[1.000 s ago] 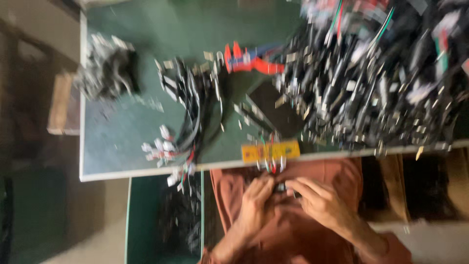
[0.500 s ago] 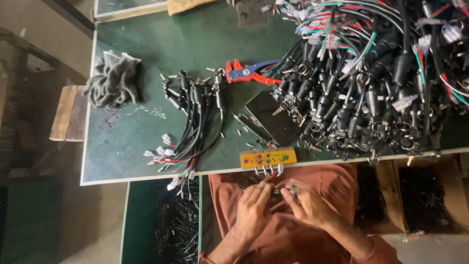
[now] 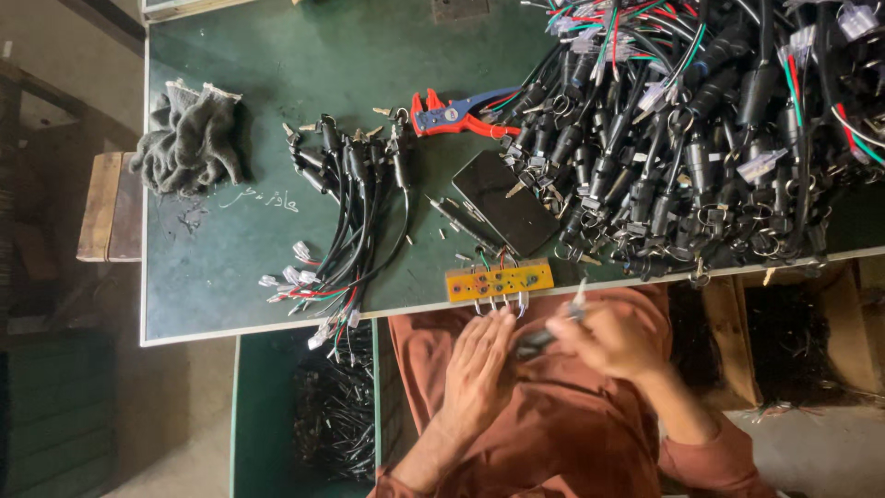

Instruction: The person sits at a workbench and repeatedly picks up small cylindrical electronic components, aligns them with a yellow test fixture, and secures them by hand. The person puts on gray gloves and continues the same assembly process with the components and fixture.

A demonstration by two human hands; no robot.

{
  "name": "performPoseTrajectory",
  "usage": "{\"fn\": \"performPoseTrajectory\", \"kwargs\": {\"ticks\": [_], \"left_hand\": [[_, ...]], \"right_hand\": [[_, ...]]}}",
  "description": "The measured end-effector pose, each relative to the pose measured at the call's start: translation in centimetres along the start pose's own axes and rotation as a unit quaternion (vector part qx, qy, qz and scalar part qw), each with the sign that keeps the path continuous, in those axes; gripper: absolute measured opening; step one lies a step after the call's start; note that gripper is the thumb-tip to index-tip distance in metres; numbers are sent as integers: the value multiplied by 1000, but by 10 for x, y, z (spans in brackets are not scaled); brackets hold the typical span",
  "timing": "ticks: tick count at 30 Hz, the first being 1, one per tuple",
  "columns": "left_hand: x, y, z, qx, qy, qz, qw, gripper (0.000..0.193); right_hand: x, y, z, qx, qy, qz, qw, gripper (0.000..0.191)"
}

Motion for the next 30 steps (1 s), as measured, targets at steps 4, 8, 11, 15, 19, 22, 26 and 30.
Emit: {"fn": "performPoseTrajectory", "kwargs": {"ticks": [4,8,11,15,19,22,26,30], "left_hand": [[-29,-19,-14,-116,94,98,984,66],[-51,-50,-11,114,249,10,962,45],[-43,-59,40,291,-154,431,840,8],[13,-64,97,438,-84,36,894,40],[17,-48,113,451,-136,69,879,49],[4,-28,102,377,-123,64,916,47],[-8,-7,77,251,-93,69,961,51],[-4,7,51,204,-96,36,974,35]], "right_hand": [[-12,-66,17,180,-296,149,926,38],[-16,-97,61,253,-203,296,898,26],[0,-110,101,-6,-345,9,938,62],[38,-100,127,-356,-187,-452,796,79],[80,-96,123,-411,-89,-503,755,75],[97,-92,115,-426,-77,-530,729,61],[99,-86,105,-362,-121,-528,759,31],[92,-89,95,-299,-126,-512,795,29]]}}
Point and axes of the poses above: each hand's wrist, its own x-axis towards the middle knuckle, its own y-axis out of the palm, z = x × y, the point moved 2 cm from there along x, towards the middle knuckle, and after that the axes turned 12 degrees about y, right-handed, at the moved point
